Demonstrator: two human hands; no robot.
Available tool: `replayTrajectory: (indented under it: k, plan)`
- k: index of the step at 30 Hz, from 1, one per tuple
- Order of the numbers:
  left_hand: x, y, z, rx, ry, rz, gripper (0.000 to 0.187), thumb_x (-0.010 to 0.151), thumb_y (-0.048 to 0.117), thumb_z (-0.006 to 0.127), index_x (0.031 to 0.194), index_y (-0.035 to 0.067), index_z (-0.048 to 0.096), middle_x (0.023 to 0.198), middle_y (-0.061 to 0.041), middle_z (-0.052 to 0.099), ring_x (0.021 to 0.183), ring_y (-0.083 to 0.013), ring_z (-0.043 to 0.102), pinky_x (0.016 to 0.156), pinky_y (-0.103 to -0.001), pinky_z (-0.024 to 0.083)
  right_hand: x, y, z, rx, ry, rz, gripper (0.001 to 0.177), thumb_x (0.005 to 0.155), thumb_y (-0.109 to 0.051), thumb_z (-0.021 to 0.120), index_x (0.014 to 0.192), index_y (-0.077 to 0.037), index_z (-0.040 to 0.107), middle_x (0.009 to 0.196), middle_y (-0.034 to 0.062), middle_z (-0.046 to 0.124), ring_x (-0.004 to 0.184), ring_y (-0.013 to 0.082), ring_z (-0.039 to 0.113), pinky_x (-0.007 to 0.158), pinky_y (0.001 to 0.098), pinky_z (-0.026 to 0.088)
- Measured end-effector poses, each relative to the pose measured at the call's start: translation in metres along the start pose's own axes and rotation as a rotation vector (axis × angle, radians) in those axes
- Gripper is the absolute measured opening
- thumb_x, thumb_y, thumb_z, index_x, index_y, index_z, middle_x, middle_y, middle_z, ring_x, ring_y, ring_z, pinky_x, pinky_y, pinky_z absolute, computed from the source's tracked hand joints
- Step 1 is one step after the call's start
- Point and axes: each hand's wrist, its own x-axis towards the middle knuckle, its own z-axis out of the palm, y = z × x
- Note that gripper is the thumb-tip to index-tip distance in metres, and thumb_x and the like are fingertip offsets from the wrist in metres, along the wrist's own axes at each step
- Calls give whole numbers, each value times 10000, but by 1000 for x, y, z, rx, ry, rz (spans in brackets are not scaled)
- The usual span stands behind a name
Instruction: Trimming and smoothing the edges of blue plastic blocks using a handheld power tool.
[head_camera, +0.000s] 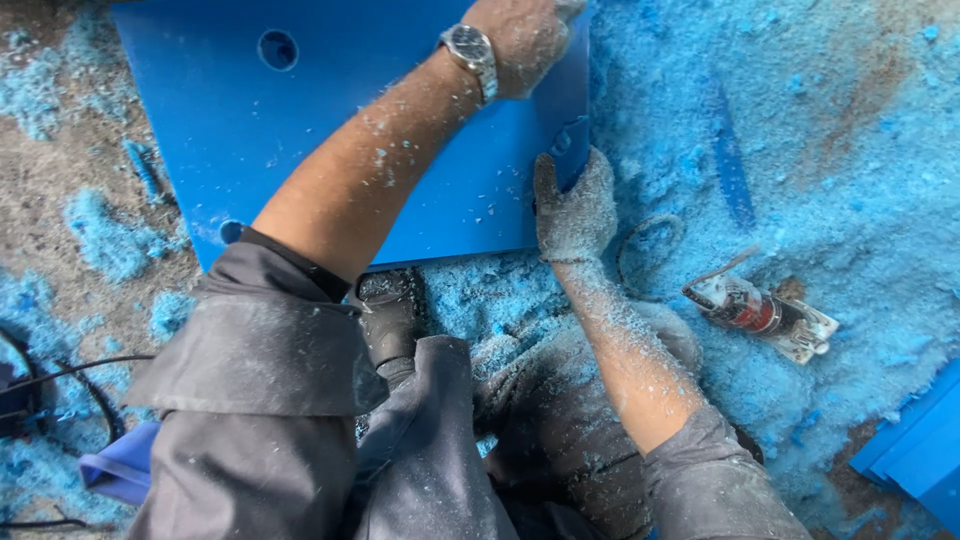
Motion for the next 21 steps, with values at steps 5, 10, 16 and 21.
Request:
replayTrajectory:
  k: [5,10,16,21]
  plan:
    - [-2,12,20,-225,280,-248,294,881,71,713,1172,89,748,1057,-197,654,907,-346,644,732,-480,527,-1,0,8,20,49,-82,614,1009,-558,658,1368,-69,567,1233,190,690,1071,364,697,899,506,553]
    - [-3,9,32,-215,199,-412,282,930,45,632,1208,65,680,1079,-166,654,985,-312,663,797,-431,564,-1,1,8,-34,51,21,598,1001,-572,681,1364,-108,577,1229,167,693,1074,368,685,896,517,534]
    - [-131,1,-60,-146,438,-734,226,952,296,767,1047,129,647,1161,-112,570,1078,-289,559,819,-461,499,0,13,16,-56,41,8,611,1020,-562,639,1390,-86,542,1215,167,671,1052,334,702,867,522,556]
    - [-225,-16,-85,17,496,-883,366,956,347,817,1185,111,656,1270,-83,528,1160,-297,514,899,-467,469,7,49,36,-119,109,-90,668,1064,-558,624,1455,-32,497,1236,210,647,1051,366,684,782,534,559]
